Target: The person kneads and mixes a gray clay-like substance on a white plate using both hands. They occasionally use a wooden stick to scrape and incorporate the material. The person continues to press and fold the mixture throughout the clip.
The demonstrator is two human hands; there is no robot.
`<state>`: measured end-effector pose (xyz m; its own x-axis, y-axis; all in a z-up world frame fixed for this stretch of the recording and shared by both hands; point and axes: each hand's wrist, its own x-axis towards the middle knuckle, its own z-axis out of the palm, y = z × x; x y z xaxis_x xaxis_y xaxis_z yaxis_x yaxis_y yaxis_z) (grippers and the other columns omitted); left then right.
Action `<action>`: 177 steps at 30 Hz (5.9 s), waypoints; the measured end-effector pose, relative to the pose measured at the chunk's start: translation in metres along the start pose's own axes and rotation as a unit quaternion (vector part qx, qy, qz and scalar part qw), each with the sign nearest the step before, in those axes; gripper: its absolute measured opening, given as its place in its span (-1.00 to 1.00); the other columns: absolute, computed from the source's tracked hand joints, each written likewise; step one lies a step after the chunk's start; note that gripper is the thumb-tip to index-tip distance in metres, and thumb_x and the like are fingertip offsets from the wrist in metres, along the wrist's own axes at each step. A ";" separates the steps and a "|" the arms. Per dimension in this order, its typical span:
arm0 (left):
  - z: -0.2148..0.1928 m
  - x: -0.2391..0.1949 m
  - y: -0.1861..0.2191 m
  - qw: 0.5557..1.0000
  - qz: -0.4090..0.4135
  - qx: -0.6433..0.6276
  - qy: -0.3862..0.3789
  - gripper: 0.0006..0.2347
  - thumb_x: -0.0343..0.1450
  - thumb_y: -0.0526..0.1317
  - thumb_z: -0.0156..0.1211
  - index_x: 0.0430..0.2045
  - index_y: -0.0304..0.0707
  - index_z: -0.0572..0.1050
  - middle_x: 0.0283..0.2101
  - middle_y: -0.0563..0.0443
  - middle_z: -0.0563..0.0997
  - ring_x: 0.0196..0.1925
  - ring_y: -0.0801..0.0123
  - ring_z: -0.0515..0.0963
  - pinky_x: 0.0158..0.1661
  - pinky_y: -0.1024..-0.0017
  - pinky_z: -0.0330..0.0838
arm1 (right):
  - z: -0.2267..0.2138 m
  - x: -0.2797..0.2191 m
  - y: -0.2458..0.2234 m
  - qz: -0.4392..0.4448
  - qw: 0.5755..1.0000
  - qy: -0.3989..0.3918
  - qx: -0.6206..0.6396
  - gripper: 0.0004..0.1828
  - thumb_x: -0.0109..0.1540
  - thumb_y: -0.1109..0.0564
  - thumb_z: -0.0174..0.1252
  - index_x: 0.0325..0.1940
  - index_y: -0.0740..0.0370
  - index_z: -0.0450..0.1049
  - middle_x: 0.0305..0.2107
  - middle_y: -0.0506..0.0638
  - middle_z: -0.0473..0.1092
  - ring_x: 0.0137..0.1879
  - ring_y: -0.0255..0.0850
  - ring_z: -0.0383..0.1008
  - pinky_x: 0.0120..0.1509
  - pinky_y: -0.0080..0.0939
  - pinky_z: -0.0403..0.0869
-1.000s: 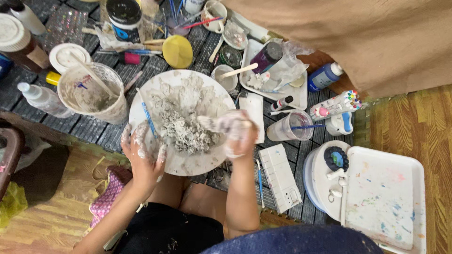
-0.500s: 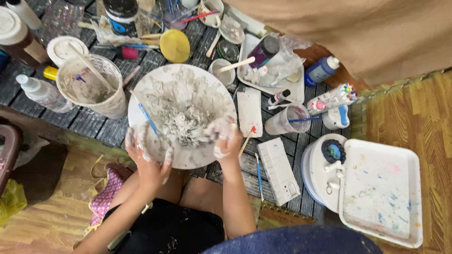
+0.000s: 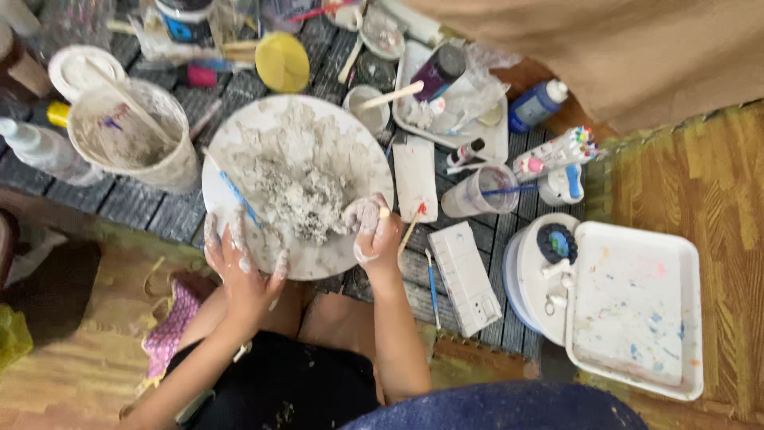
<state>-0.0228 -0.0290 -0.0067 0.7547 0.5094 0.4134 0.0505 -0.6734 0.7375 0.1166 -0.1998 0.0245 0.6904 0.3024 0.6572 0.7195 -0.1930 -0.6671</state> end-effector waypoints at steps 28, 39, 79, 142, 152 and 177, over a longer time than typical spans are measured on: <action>0.012 -0.011 -0.025 0.998 0.050 0.037 0.012 -0.27 0.21 -0.08 0.38 0.30 -0.40 0.28 0.34 -0.35 0.26 0.50 -0.42 0.05 0.34 -0.33 -0.04 | 0.051 0.035 0.013 -0.033 0.989 -0.073 -0.128 -0.46 0.52 -0.21 -0.24 0.08 0.31 0.40 -0.31 0.14 0.47 -0.22 -0.03 0.54 -0.11 -0.17 0.54; 0.011 -0.010 -0.027 0.998 0.029 0.048 -0.007 -0.31 0.19 -0.04 0.39 0.20 -0.44 0.35 0.34 -0.35 0.25 0.46 -0.40 0.06 0.31 -0.33 -0.06 | 0.032 0.083 0.033 0.196 0.929 -0.064 0.308 -0.77 0.49 0.13 -0.17 0.15 0.29 0.27 -0.34 0.00 0.43 -0.39 -0.26 0.36 -0.27 -0.28 0.45; -0.021 0.033 -0.045 0.991 0.104 0.049 -0.071 -0.50 0.24 0.03 0.31 -0.01 -0.29 0.52 0.36 -0.21 0.33 0.49 -0.26 0.11 0.39 -0.24 -0.12 | 0.036 0.112 0.013 0.139 0.961 -0.176 0.158 -0.66 0.49 0.04 -0.13 -0.06 0.35 0.45 -0.15 0.10 0.52 -0.06 -0.17 0.61 0.11 -0.18 0.61; -0.025 0.023 -0.034 0.982 0.068 0.144 -0.100 -0.46 0.19 0.14 0.32 -0.05 -0.22 0.58 0.38 -0.14 0.34 0.46 -0.20 0.12 0.39 -0.22 -0.17 | 0.005 0.045 0.012 0.234 0.945 -0.082 0.212 -0.57 0.48 -0.14 -0.25 -0.28 0.21 0.24 -0.53 -0.02 0.34 -0.45 -0.36 0.25 -0.40 -0.34 0.21; -0.020 0.018 -0.039 0.978 0.054 0.172 -0.107 -0.51 0.17 0.13 0.35 -0.12 -0.14 0.60 0.35 -0.06 0.35 0.49 -0.10 0.12 0.36 -0.27 -0.19 | -0.013 0.063 -0.040 0.093 0.979 -0.058 0.171 -0.62 0.51 0.01 -0.18 -0.31 0.26 0.25 -0.47 -0.05 0.23 -0.37 -0.26 0.31 -0.25 -0.26 0.36; -0.025 0.026 -0.038 0.978 0.062 0.164 -0.116 -0.51 0.15 0.13 0.36 -0.17 -0.19 0.60 0.36 -0.07 0.32 0.47 -0.09 0.11 0.34 -0.25 -0.16 | 0.021 0.039 -0.016 -0.218 0.959 -0.121 -0.131 -0.83 0.35 0.12 0.01 -0.05 0.23 0.42 -0.53 -0.04 0.46 -0.53 -0.20 0.40 -0.40 -0.15 0.38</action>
<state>-0.0220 0.0231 -0.0105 0.8948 0.3030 0.3280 0.1275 -0.8774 0.4626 0.1303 -0.1651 0.0528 0.3038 0.6101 0.7318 0.9524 -0.2160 -0.2153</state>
